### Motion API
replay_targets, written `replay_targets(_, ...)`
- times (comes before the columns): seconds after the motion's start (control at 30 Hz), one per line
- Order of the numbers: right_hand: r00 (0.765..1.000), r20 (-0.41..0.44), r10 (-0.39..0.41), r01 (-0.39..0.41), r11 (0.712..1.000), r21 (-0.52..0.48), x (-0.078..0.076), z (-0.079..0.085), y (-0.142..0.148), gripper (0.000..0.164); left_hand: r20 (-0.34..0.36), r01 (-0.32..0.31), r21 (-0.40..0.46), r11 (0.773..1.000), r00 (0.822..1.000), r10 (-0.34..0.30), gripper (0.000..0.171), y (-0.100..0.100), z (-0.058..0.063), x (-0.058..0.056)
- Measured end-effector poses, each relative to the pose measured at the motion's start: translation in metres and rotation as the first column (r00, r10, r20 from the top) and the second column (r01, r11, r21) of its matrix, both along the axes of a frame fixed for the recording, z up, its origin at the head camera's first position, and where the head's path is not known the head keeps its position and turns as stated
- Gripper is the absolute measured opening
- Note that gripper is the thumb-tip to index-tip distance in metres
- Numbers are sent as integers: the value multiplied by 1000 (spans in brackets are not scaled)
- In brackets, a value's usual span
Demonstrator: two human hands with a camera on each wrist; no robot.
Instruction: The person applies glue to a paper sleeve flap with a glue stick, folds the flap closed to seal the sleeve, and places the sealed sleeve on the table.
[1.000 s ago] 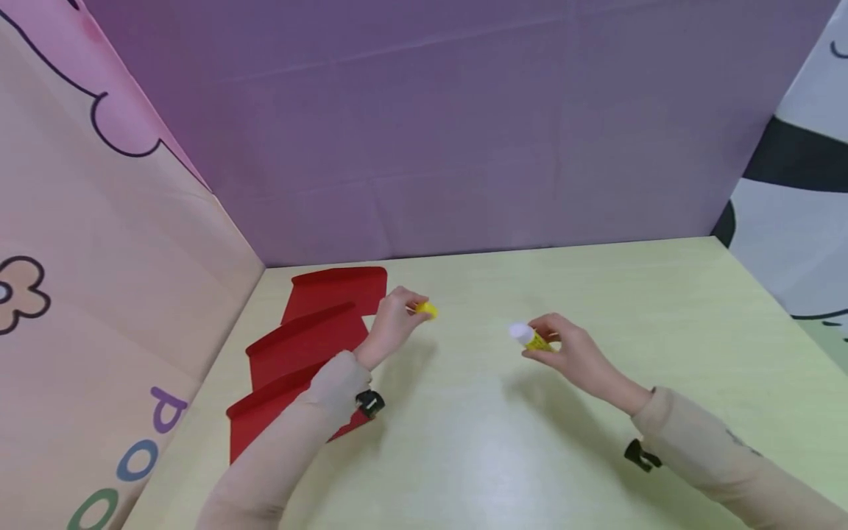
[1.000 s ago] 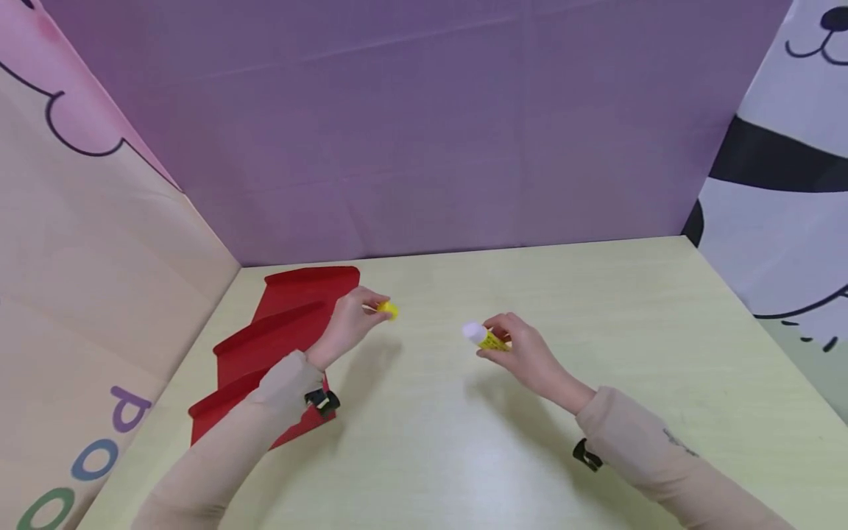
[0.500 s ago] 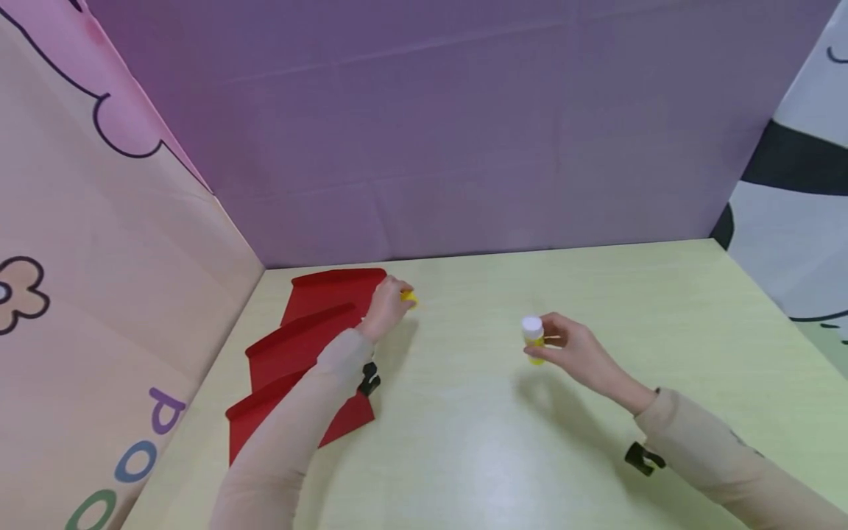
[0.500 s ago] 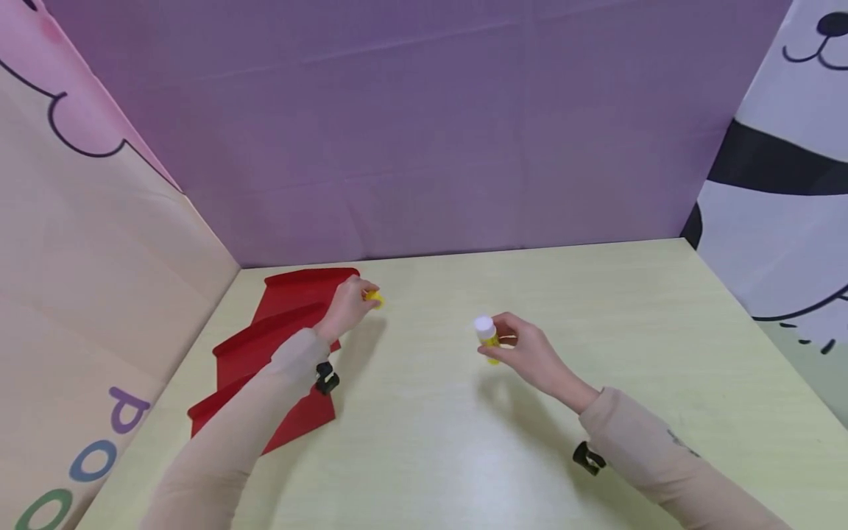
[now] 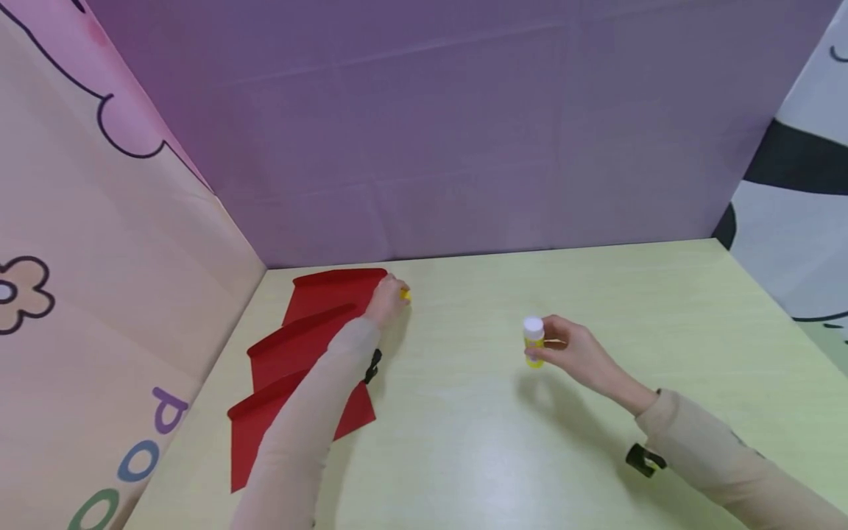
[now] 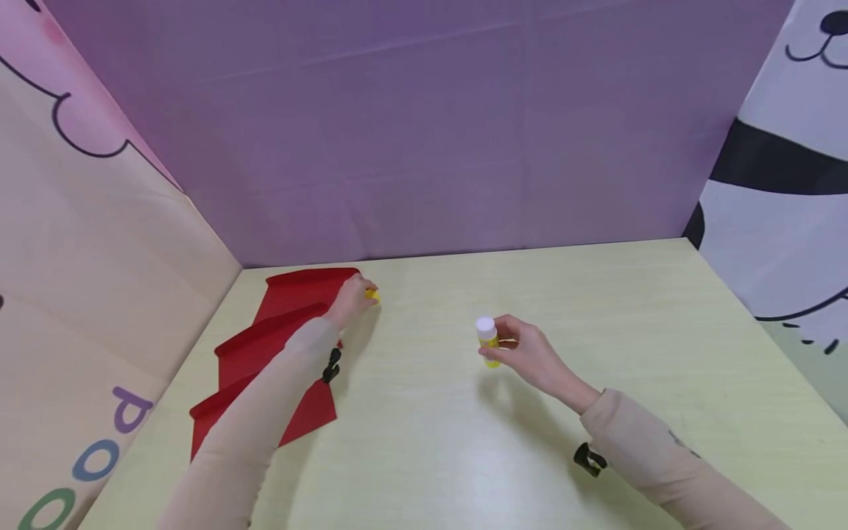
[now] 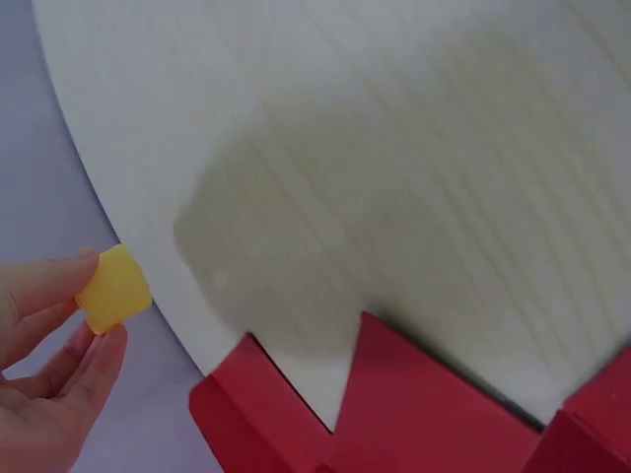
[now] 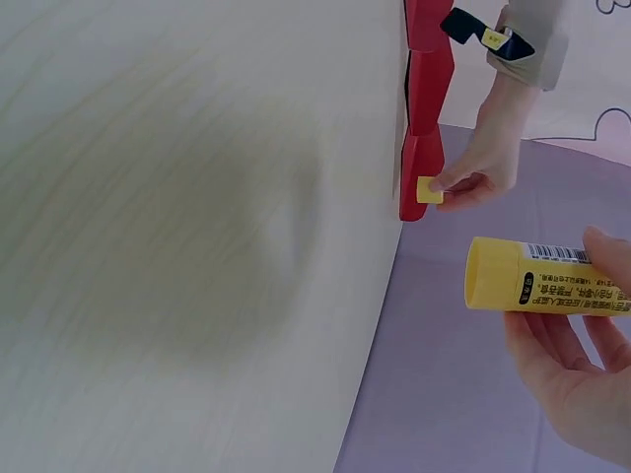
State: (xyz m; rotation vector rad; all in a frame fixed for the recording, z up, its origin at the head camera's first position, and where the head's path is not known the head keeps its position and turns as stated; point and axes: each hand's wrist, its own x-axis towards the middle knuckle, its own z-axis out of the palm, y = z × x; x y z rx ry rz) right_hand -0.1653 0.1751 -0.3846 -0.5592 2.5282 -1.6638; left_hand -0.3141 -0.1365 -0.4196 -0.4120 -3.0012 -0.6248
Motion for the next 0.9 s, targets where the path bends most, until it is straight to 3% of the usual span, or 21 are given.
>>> replay_targets(0.17, 1000, -5, -3, 3, 1000, 13, 1, 0, 0, 31, 39, -43, -26, 999, 998, 44, 27, -1, -10, -10)
replay_targets(0.23, 1000, -6, -5, 5, 1000, 16, 2, 0, 0, 32, 82, -55, -28, 998, 995, 57, 27, 4, 10, 5)
replay_targets(0.33, 1000, -1, -6, 6, 1000, 13, 3, 1, 0, 33, 65, -53, -44, 998, 996, 55, 27, 4, 12, 10)
replay_targets(0.7, 1000, 10, -11, 11, 1000, 16, 5, 4, -1, 33, 107, -72, -61, 996, 991, 78, 28, 4, 5, 9)
replay_targets(0.9, 1000, 11, -13, 13, 1000, 24, 4, 3, -2, 34, 88, -62, -64, 996, 994, 67, 27, 1, -1, 8)
